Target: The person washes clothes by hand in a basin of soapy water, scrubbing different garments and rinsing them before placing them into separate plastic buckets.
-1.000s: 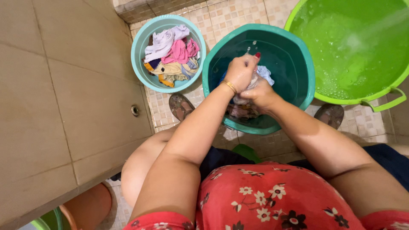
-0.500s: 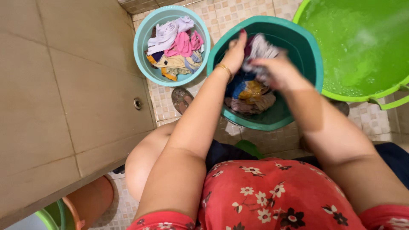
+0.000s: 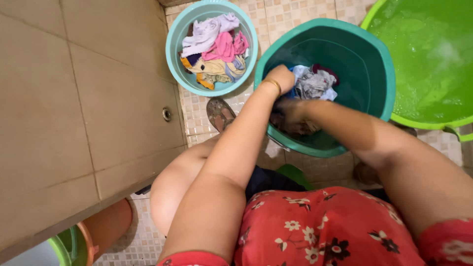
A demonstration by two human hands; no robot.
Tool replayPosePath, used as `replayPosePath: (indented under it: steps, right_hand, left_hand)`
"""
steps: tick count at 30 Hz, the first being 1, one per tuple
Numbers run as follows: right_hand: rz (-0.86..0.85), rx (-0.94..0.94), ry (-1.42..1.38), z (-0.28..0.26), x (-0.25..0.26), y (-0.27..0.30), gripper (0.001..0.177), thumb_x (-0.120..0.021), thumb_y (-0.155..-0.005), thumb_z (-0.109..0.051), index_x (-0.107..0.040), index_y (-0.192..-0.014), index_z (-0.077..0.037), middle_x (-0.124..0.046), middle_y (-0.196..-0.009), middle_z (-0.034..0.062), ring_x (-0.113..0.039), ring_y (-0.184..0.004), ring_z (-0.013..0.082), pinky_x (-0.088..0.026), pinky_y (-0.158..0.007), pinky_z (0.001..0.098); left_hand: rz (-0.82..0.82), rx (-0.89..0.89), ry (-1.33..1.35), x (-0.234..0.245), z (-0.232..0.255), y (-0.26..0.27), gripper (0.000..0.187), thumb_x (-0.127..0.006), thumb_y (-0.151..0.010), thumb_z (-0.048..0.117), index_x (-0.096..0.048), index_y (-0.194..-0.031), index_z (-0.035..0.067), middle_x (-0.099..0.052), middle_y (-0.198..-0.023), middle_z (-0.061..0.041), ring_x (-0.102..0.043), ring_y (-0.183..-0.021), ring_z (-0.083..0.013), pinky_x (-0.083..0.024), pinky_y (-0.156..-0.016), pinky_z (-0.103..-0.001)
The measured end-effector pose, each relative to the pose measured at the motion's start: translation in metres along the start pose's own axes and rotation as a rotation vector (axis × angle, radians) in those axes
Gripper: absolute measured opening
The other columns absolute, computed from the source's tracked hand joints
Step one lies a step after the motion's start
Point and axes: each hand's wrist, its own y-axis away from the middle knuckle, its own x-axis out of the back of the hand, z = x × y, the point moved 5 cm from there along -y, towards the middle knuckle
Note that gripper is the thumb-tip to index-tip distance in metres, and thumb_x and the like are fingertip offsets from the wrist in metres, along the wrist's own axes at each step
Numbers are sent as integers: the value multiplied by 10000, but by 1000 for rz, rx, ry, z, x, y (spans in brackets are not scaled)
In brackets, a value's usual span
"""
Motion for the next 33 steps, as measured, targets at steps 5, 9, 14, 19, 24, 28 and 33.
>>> replayPosePath:
  steps: [5,9,14,19,24,28,33]
  right_hand:
    - [-30,33,450,-52,-11,20,714,-791,-816,-295,-492,-1457,-199,-427,-1522,166,-458,-1341,382,-477,-966,563]
    - [-83,-72,297,-41,-4,-16,632,-823,-755,-301,-578,-1331,-218,-531,-1378,115,-546,-1243,317,-517,-935,497]
    - [-114,-191,114,-10,-8,-33,530,-864,-679,-309,-685,-1173,-241,-661,-1199,51,-655,-1120,236,-567,-896,413]
    - [187,-336,29,33,61,29,372,-880,-683,-320,-771,-1026,-227,-736,-1025,52,-712,-970,232,-578,-831,381]
    - [613,-48,-800,51,126,160,246,-726,-737,-89,-614,-955,-92,-616,-788,17,-590,-743,122,-519,-655,308]
    - [767,-126,-791,50,128,203,196,-696,-823,-41,-621,-1004,-23,-610,-878,78,-575,-812,168,-488,-706,336]
    - [1034,-86,-521,25,126,238,273,-616,-888,26,-614,-1158,-19,-656,-1083,154,-649,-961,226,-520,-824,348]
  left_hand:
    - [-51,86,-20,8,12,30,579,-516,-987,478,-722,-1069,-57,-641,-1175,-323,-595,-1180,-460,-495,-1015,-475]
    - [-146,53,-23,-8,4,20,416,-524,-881,205,-711,-1174,-24,-627,-1273,-300,-601,-1231,-427,-485,-1046,-451]
    - [-150,51,8,-5,1,12,427,-502,-900,194,-699,-1213,-20,-632,-1308,-288,-593,-1259,-430,-482,-1061,-443]
    - [-159,73,25,10,15,29,528,-593,-845,215,-636,-1302,-47,-626,-1337,-329,-607,-1287,-421,-506,-1064,-430]
    - [-395,40,109,33,42,68,1031,-753,-677,300,-251,-1543,49,-577,-1425,-283,-567,-1333,-395,-468,-1072,-390]
    - [-502,26,304,20,57,76,1533,-912,-630,258,307,-1517,-17,-359,-1569,-313,-442,-1447,-352,-407,-1150,-355]
    - [-369,-96,65,18,72,73,1546,-999,-689,373,240,-1568,88,-38,-1617,-363,-182,-1506,-399,-274,-1197,-399]
